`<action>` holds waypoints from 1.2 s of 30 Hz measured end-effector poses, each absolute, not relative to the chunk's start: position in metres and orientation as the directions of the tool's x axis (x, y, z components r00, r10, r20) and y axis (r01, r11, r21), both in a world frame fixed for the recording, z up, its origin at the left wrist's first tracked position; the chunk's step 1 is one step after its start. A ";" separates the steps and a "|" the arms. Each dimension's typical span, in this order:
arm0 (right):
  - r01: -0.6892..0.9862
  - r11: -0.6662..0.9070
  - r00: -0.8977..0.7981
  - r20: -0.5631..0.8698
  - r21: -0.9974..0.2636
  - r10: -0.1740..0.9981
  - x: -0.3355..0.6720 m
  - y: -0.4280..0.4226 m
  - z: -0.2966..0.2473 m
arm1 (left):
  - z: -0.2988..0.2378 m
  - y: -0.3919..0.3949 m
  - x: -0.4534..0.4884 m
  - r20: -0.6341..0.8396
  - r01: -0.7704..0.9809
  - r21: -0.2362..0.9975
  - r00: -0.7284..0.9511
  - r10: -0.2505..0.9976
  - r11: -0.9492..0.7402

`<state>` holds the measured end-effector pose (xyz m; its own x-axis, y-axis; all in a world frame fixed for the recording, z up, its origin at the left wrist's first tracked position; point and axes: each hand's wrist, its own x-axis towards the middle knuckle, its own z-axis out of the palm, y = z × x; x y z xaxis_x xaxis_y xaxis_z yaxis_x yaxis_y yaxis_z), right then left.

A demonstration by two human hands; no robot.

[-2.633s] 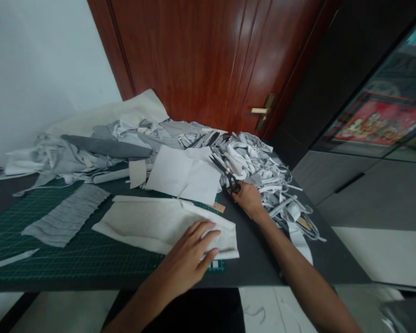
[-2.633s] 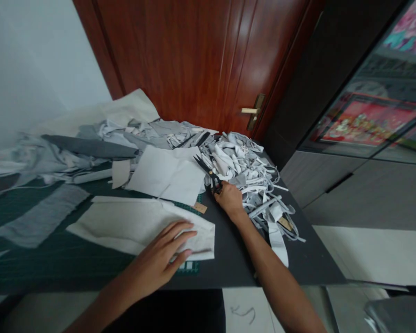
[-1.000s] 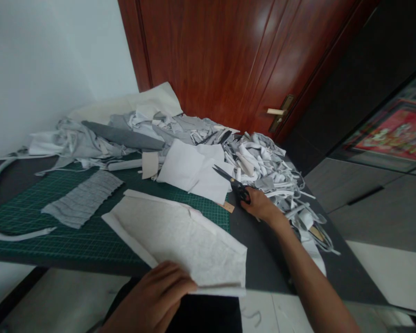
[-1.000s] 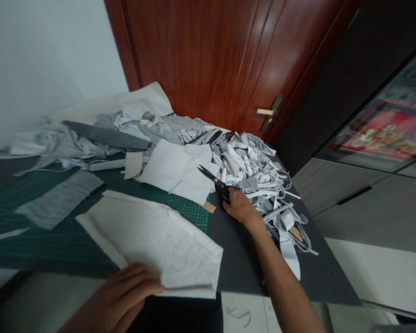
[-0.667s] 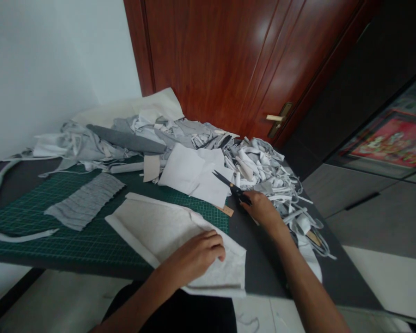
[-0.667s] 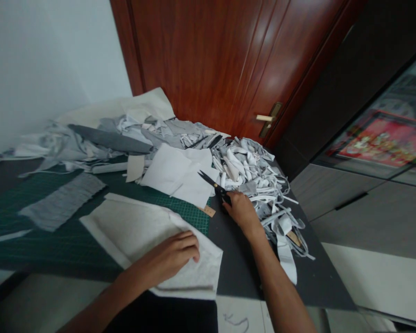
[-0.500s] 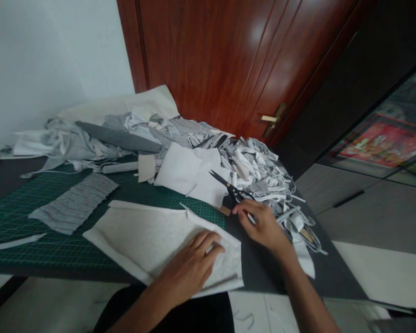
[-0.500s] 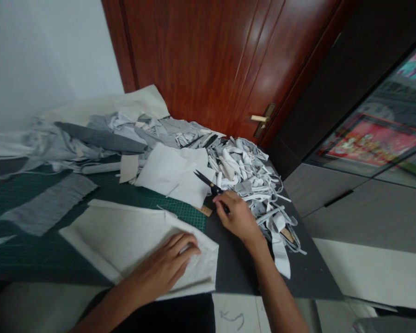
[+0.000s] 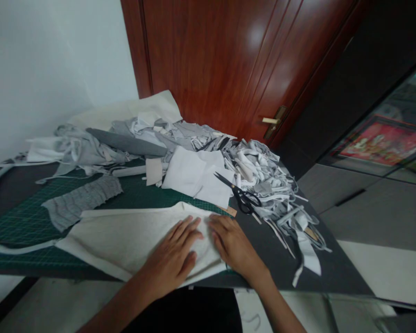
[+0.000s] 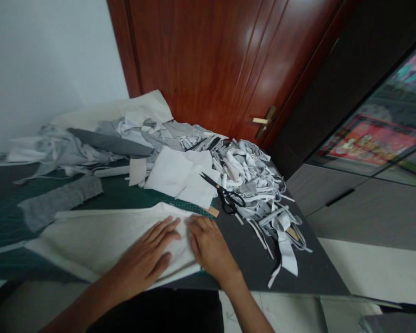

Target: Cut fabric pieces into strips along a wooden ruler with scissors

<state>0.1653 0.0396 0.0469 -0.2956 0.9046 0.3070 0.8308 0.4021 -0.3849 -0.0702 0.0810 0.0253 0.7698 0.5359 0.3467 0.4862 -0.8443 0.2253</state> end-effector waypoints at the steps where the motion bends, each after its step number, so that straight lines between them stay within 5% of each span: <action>1: 0.859 0.378 -0.275 0.312 -0.344 0.909 0.168 0.045 0.046 | 0.026 0.084 -0.073 0.344 0.484 0.233 0.770 0.537 -0.844; 8: 0.931 0.257 -0.157 0.352 -0.259 0.923 0.172 0.055 0.035 | 0.030 0.089 -0.059 0.308 0.531 0.261 0.746 0.591 -0.806; 14: 0.943 0.150 -0.024 0.387 -0.299 0.922 0.163 0.065 0.026 | 0.044 0.098 -0.008 0.262 0.702 0.102 0.665 0.700 -0.705; 19: 0.952 0.138 -0.030 0.364 -0.275 0.931 0.161 0.069 0.029 | 0.037 0.108 0.001 0.331 0.614 0.201 0.690 0.643 -0.763; 27: 0.815 0.289 -0.075 0.403 -0.503 0.912 0.143 0.027 0.035 | 0.016 0.095 -0.034 0.355 0.494 0.233 0.759 0.546 -0.837; 36: 0.826 0.407 -0.200 0.472 -0.389 0.859 0.121 -0.032 0.013 | 0.028 0.098 -0.035 0.257 0.586 0.174 0.749 0.611 -0.792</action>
